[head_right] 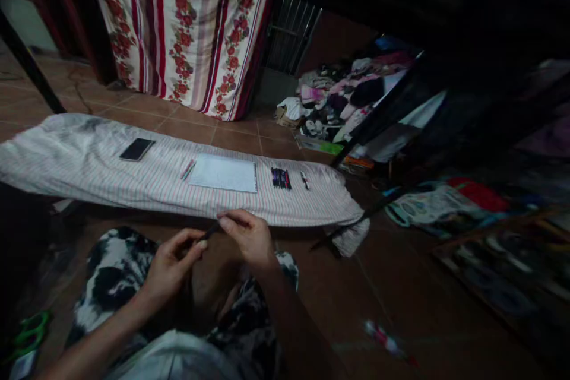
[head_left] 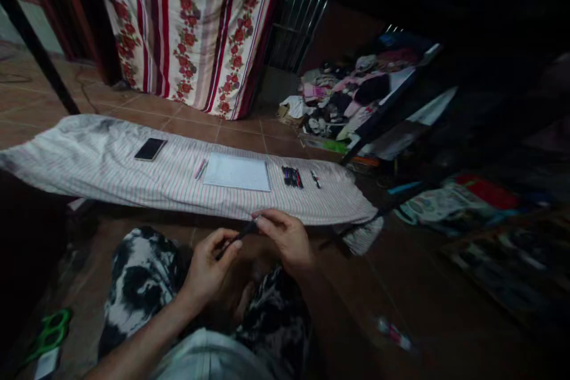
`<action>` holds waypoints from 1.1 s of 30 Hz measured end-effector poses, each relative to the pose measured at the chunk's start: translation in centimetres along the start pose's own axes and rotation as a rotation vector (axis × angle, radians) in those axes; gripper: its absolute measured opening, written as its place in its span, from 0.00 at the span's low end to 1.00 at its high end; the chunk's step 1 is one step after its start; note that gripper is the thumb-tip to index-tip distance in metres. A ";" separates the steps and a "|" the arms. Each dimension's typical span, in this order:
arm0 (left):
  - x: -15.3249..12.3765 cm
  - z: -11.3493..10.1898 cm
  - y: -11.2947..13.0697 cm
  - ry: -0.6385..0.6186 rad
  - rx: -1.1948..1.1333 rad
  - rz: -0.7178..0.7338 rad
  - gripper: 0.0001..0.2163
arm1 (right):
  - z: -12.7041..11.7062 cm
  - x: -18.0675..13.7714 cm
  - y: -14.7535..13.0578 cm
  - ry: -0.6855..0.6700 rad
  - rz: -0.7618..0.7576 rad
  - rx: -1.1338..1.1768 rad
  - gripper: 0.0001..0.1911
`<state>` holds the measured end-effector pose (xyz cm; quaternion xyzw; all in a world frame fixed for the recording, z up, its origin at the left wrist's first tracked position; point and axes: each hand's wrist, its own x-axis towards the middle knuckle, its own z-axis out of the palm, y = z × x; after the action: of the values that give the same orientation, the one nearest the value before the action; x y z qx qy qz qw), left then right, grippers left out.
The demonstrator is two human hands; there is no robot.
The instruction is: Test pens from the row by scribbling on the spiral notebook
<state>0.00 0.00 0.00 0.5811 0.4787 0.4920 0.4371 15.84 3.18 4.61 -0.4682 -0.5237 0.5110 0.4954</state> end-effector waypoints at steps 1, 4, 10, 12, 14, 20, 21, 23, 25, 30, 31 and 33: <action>0.2 0.2 0.1 0.004 0.001 0.000 0.06 | 0.1 0.1 0.1 0.018 -0.003 -0.004 0.06; 0.5 0.5 0.1 0.017 0.022 0.006 0.06 | 0.4 0.3 0.5 0.066 -0.001 -0.009 0.07; 0.6 0.6 -1.0 0.041 0.127 0.054 0.06 | 0.6 0.8 2.0 0.108 0.022 0.020 0.08; 0.7 0.7 -1.4 0.038 0.142 0.065 0.06 | 0.5 1.0 2.3 0.104 0.033 0.023 0.09; 0.8 0.8 -1.6 0.032 0.141 0.059 0.06 | 0.3 1.0 2.3 0.108 0.042 0.015 0.10; 1.2 1.5 -1.6 0.014 0.119 0.018 0.06 | -0.2 1.3 2.6 0.124 0.027 -0.020 0.10; 1.3 1.7 -1.5 0.016 0.103 0.006 0.06 | -0.3 1.3 2.9 0.136 0.016 -0.039 0.11; 1.5 1.9 -1.6 0.022 0.049 -0.045 0.07 | -0.4 1.3 3.4 0.141 -0.028 -0.084 0.15; 1.9 2.1 -1.8 0.028 -0.025 -0.128 0.08 | -0.7 1.3 3.9 0.150 -0.104 -0.163 0.21; 2.8 2.3 -2.9 -0.019 -0.100 -0.276 0.11 | -1.5 0.8 4.8 0.157 -0.518 -0.818 0.19; 2.9 2.3 -3.2 -0.043 -0.084 -0.276 0.11 | -1.6 0.7 5.0 0.096 -0.598 -0.946 0.18; 3.0 2.5 -3.6 -0.090 -0.028 -0.262 0.11 | -1.9 0.6 5.5 -0.022 -0.683 -1.115 0.18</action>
<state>2.22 3.48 -3.38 0.5290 0.5236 0.4108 0.5266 17.56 4.08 -0.91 -0.4570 -0.8344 -0.0189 0.3074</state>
